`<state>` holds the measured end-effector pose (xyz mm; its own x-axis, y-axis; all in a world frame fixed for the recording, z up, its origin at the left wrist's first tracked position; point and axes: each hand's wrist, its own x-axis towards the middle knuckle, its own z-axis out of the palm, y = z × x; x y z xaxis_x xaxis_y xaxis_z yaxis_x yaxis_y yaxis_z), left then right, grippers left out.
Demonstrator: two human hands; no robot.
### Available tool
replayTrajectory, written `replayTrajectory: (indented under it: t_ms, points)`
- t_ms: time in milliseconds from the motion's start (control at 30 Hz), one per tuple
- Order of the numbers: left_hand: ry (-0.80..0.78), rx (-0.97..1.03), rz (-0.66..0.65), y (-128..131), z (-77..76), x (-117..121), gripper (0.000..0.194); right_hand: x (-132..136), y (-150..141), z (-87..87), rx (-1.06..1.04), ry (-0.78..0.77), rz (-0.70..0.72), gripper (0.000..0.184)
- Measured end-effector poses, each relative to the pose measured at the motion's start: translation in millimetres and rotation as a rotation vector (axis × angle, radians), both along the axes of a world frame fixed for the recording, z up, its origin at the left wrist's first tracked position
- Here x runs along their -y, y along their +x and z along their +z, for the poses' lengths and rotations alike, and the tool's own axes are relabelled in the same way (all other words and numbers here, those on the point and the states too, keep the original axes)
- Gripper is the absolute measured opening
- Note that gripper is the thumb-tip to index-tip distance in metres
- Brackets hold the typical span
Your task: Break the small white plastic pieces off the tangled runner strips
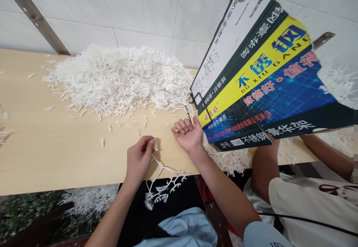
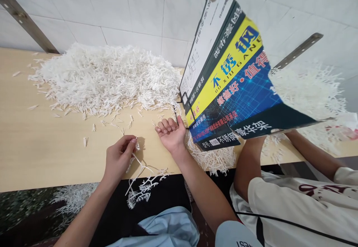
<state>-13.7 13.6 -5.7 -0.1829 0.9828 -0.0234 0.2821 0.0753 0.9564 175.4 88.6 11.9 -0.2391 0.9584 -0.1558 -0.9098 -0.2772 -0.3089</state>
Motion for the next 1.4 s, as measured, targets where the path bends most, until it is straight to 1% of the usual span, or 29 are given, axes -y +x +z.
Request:
replayTrajectory:
  t_ms: [200,567,833,1400]
  points:
    - [0.002,0.000,0.003,0.0,-2.0,-0.6,0.032,-0.6,-0.9,1.0,-0.025,-0.001,0.000,0.054]
    - [0.011,-0.019,-0.009,0.3,-1.2,-1.5,0.031,-1.6,-1.8,0.6,-0.030,-0.001,-0.024,0.053]
    - [0.008,-0.032,-0.016,0.1,1.3,-0.7,0.030,-0.8,-2.1,0.8,0.007,0.007,0.005,0.052]
    - [0.015,-0.020,-0.009,0.4,0.1,-0.7,0.033,-0.6,-2.2,1.7,0.040,0.012,-0.020,0.051]
